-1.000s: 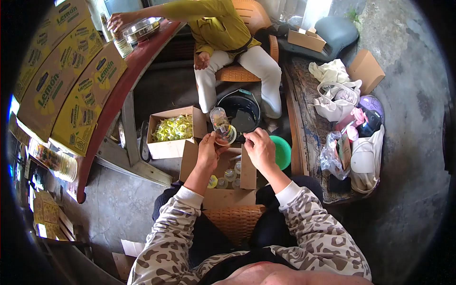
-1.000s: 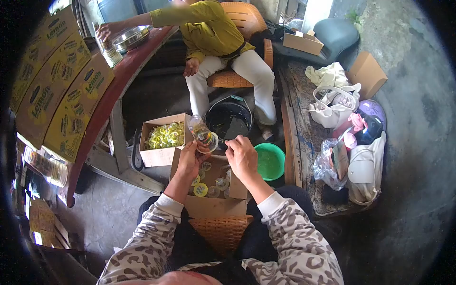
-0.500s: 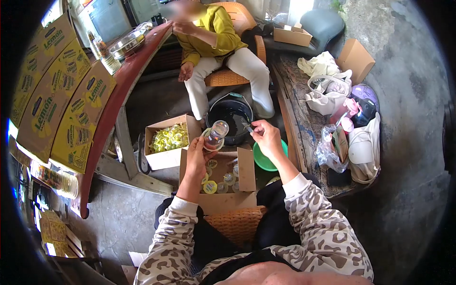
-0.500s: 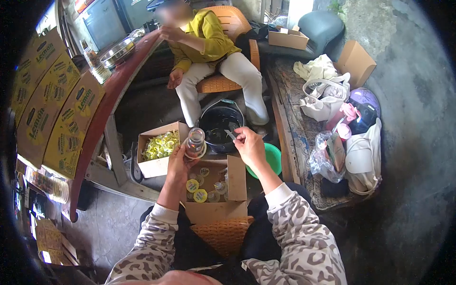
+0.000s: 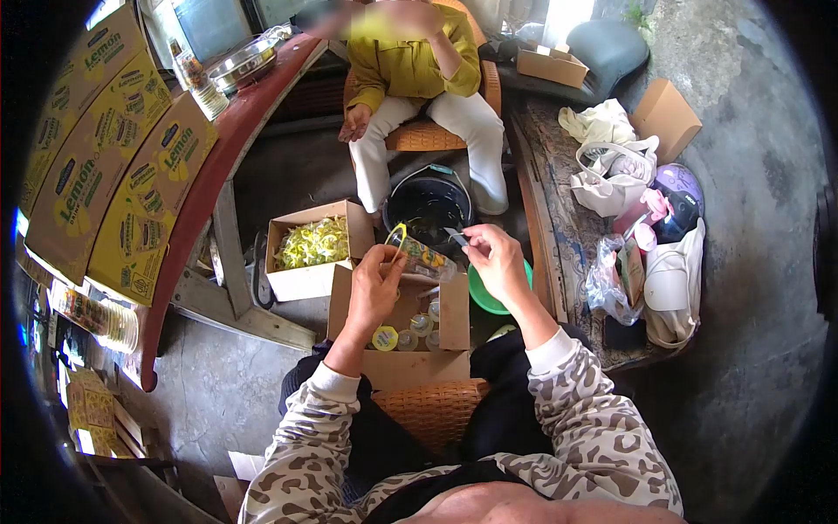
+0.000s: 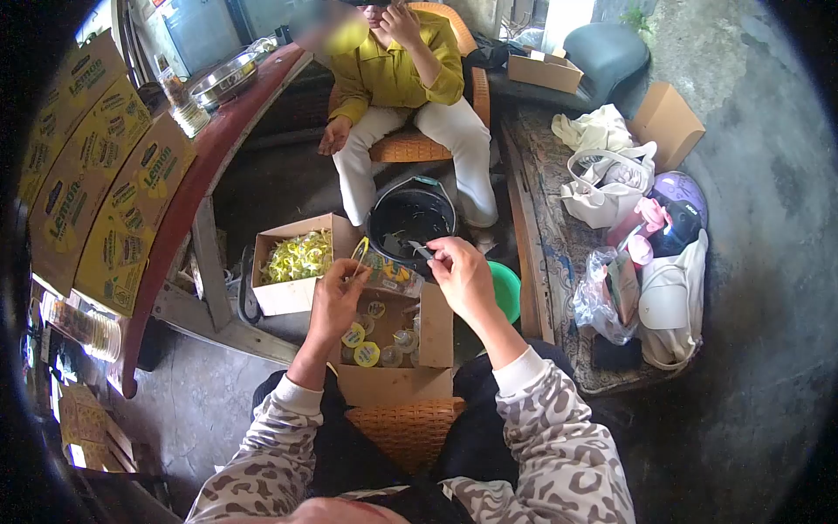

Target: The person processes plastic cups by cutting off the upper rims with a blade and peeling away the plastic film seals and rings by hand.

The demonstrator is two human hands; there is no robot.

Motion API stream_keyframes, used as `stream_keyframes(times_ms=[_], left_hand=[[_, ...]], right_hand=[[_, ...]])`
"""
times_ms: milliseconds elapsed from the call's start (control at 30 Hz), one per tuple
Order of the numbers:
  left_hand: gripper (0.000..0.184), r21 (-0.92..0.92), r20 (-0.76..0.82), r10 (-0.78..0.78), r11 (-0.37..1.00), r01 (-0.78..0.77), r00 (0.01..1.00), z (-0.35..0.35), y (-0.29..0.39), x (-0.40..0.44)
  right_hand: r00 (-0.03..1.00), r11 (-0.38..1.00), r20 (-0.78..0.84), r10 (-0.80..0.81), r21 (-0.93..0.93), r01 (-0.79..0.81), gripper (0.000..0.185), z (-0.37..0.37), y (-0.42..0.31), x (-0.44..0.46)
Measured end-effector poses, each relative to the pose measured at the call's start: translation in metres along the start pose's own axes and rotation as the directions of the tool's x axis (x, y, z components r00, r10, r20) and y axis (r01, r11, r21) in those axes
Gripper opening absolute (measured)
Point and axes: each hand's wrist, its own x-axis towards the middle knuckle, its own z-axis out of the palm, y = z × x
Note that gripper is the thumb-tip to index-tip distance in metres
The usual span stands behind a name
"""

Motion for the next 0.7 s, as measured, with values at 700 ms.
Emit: stream_keyframes(times_ms=[700], left_hand=[[0.025,-0.539,0.159,-0.323,0.764,0.356,0.933,-0.001,-0.011,0.000]], right_hand=[[0.993,0.994,-0.027,-0.111,0.009,0.111,0.014,0.005,-0.025,-0.010]])
